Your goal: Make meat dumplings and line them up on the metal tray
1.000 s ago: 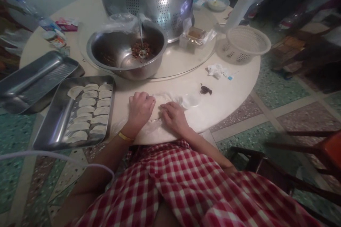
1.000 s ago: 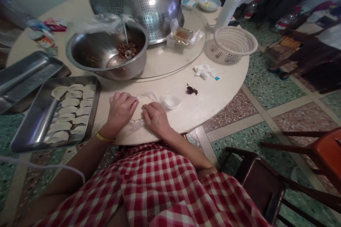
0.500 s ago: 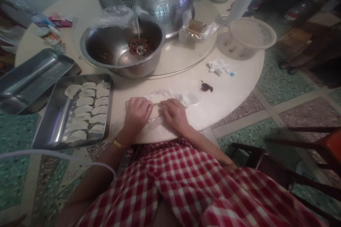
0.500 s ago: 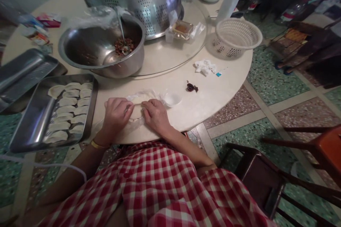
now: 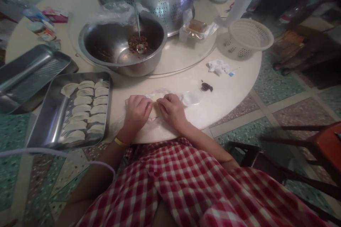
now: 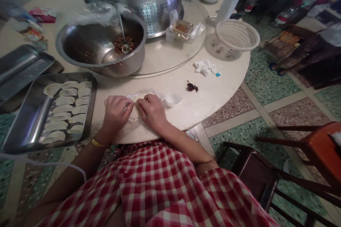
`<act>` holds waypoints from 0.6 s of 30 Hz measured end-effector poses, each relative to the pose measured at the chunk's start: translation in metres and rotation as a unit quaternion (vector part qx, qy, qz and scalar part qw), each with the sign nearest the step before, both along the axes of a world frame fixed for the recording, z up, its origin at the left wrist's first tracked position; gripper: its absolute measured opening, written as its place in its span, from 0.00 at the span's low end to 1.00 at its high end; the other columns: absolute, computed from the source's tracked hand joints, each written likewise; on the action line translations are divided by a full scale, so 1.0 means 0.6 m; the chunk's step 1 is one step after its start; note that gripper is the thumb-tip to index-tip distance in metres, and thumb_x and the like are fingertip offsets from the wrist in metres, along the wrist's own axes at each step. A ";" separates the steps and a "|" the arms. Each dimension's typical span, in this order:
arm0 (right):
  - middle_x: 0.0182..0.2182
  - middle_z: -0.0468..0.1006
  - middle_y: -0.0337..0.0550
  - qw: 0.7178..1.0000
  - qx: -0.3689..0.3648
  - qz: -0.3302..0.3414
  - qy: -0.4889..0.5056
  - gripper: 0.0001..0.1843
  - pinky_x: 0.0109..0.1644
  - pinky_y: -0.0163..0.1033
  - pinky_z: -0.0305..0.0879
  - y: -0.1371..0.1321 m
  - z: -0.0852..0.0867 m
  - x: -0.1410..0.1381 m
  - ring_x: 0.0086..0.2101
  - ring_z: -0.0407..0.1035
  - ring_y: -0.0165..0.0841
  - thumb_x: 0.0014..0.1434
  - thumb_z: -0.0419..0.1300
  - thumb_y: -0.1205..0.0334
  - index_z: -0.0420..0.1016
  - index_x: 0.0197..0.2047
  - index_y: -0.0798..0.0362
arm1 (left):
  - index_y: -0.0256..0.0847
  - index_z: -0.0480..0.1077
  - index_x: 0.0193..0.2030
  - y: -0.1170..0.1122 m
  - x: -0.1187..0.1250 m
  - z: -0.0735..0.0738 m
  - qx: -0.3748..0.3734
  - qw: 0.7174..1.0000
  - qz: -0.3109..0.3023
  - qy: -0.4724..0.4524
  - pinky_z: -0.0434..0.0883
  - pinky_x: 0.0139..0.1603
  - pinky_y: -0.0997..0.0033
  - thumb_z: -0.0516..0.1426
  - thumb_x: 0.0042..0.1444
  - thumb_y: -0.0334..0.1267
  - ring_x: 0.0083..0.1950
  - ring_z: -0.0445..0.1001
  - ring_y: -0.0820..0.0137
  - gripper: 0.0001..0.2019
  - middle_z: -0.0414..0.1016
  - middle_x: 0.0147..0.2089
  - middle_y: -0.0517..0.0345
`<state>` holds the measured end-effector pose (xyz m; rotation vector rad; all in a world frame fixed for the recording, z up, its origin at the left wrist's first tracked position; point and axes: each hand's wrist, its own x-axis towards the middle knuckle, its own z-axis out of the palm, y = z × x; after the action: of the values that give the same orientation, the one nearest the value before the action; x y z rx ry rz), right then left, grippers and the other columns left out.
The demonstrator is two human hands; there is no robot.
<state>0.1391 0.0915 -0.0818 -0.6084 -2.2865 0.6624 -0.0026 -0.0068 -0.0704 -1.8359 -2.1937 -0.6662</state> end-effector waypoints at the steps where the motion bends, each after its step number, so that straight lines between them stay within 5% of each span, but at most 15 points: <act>1: 0.34 0.72 0.48 1.000 0.013 0.001 -0.002 0.15 0.44 0.45 0.66 0.001 0.000 -0.001 0.38 0.64 0.38 0.67 0.50 0.63 0.80 0.43 0.50 | 0.42 0.71 0.38 0.000 -0.001 0.000 0.002 1.000 0.002 -0.003 0.61 0.46 0.59 0.50 0.67 0.42 0.44 0.67 0.60 0.12 0.75 0.40 0.52; 18: 0.32 0.72 0.47 0.999 0.044 0.014 -0.018 0.16 0.41 0.44 0.64 0.002 -0.016 -0.006 0.36 0.63 0.38 0.67 0.50 0.65 0.81 0.41 0.51 | 0.43 0.71 0.37 0.009 -0.003 -0.005 -0.018 1.000 0.014 -0.011 0.59 0.43 0.60 0.50 0.67 0.42 0.43 0.67 0.60 0.12 0.75 0.39 0.53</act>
<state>0.1356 0.0926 -0.0912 -0.5505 -2.3476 0.5657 -0.0044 -0.0014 -0.0737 -1.8205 -2.2548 -0.6499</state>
